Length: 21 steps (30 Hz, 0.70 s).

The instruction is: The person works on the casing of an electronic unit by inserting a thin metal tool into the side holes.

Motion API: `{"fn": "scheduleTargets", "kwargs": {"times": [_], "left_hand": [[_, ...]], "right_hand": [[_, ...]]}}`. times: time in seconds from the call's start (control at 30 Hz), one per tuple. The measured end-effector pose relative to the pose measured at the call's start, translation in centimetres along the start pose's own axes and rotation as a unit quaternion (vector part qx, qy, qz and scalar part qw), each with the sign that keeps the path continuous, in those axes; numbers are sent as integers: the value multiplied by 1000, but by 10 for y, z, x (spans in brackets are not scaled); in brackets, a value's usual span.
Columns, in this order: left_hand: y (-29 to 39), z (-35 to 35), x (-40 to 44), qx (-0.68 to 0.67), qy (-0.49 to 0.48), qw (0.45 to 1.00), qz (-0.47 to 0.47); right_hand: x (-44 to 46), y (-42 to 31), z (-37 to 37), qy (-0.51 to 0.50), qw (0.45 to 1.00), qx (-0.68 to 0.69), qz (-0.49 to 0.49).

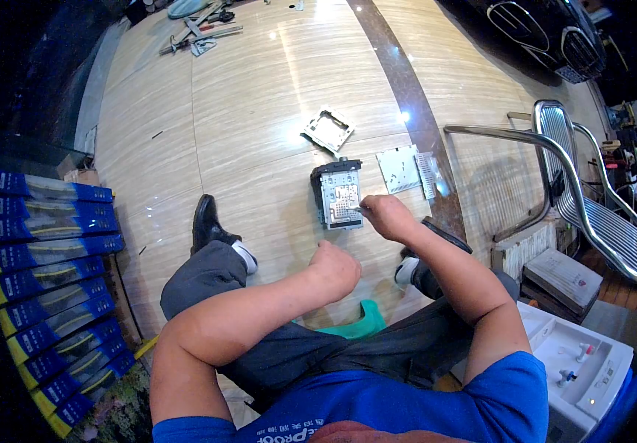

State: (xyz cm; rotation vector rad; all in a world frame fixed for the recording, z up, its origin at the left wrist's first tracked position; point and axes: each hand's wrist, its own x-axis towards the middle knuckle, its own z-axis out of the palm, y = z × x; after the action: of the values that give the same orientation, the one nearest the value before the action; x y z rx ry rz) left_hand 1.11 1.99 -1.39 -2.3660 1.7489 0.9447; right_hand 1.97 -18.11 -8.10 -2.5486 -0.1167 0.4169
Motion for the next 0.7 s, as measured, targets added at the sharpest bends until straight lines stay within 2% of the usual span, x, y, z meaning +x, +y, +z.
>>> {"fn": "scheduleTargets", "kwargs": {"times": [0.17,0.23,0.37,0.43,0.7], "left_hand": [[0,0,0,3,3,1000,4],[0,-3,0,16,-20,1000,7],[0,1,0,17,2,1000,10],[0,0,0,11,-6,1000,4],[1,-1,0,6,-6,1000,0]], "right_hand": [[-2,-5,-6,-20,999,0,28],[-2,-3,-3,6,1000,19,13],[0,3,2,-2,1000,28,-13],[0,5,5,28,997,37,-63],[0,1,1,-3,1000,19,-9]]}}
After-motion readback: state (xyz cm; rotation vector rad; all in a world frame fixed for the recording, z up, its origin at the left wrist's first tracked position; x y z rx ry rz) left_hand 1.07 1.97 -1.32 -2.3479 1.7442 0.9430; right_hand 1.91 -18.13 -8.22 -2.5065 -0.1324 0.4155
